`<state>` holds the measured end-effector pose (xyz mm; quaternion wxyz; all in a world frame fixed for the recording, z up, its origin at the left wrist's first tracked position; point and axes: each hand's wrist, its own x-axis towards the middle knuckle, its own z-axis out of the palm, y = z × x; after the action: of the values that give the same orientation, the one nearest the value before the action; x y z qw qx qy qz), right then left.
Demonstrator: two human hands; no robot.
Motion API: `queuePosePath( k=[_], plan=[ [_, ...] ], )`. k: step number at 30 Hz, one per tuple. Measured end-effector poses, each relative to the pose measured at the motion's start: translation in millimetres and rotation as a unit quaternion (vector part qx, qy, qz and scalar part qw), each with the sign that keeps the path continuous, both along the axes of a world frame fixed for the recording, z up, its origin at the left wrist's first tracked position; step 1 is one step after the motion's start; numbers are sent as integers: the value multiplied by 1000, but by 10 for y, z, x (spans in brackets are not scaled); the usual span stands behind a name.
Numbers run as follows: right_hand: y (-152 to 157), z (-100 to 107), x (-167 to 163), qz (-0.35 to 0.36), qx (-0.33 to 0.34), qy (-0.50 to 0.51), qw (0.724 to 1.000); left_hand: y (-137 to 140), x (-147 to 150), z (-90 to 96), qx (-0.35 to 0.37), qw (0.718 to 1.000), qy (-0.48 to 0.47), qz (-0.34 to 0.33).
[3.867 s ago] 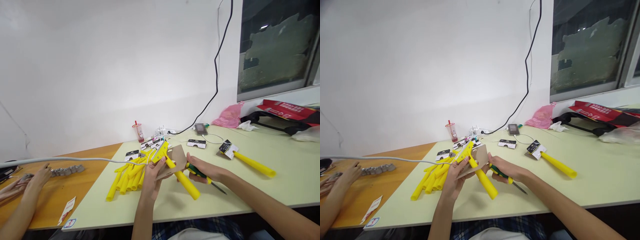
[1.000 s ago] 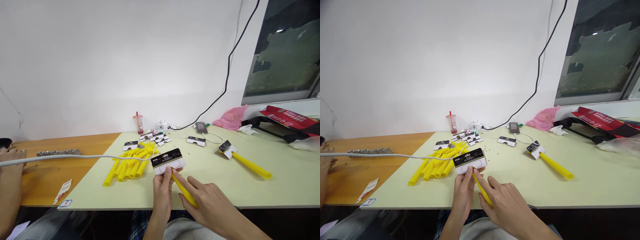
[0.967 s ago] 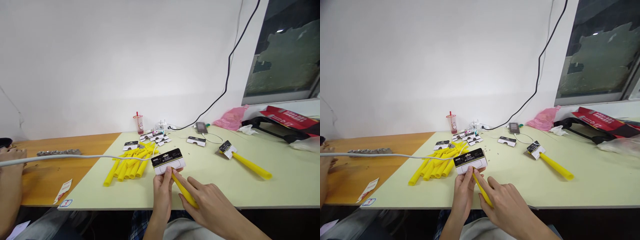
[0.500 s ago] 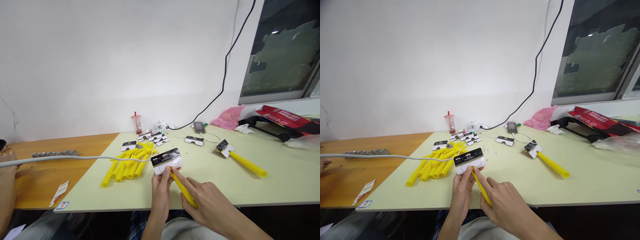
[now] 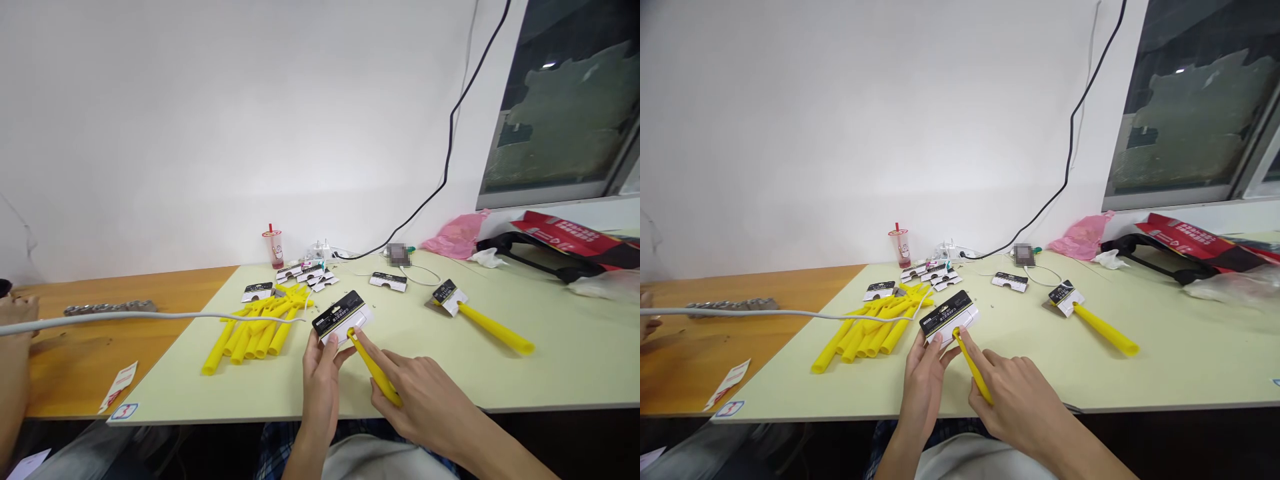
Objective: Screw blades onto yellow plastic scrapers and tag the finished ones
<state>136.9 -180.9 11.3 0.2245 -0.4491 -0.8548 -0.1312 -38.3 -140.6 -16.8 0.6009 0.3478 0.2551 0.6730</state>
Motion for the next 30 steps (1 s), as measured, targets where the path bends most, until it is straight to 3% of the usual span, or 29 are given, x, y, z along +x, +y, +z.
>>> queuePosePath(
  k=[10, 14, 16, 21, 30],
  plan=[
    [51, 22, 107, -16, -28, 10, 999, 27, -22, 7, -10, 1000, -2, 21],
    [266, 182, 449, -121, -64, -4, 991, 57, -53, -2, -10, 1000, 3, 29],
    [426, 268, 671, -195, -96, -17, 976, 65, -65, -12, -8, 1000, 11, 27],
    [795, 365, 1164, -300, -176, -28, 937, 60, -74, -10, -8, 1000, 26, 11],
    [920, 195, 1484, -315, -240, -18, 918, 11, -66, 47, 0, 998, 62, -1]
  ],
)
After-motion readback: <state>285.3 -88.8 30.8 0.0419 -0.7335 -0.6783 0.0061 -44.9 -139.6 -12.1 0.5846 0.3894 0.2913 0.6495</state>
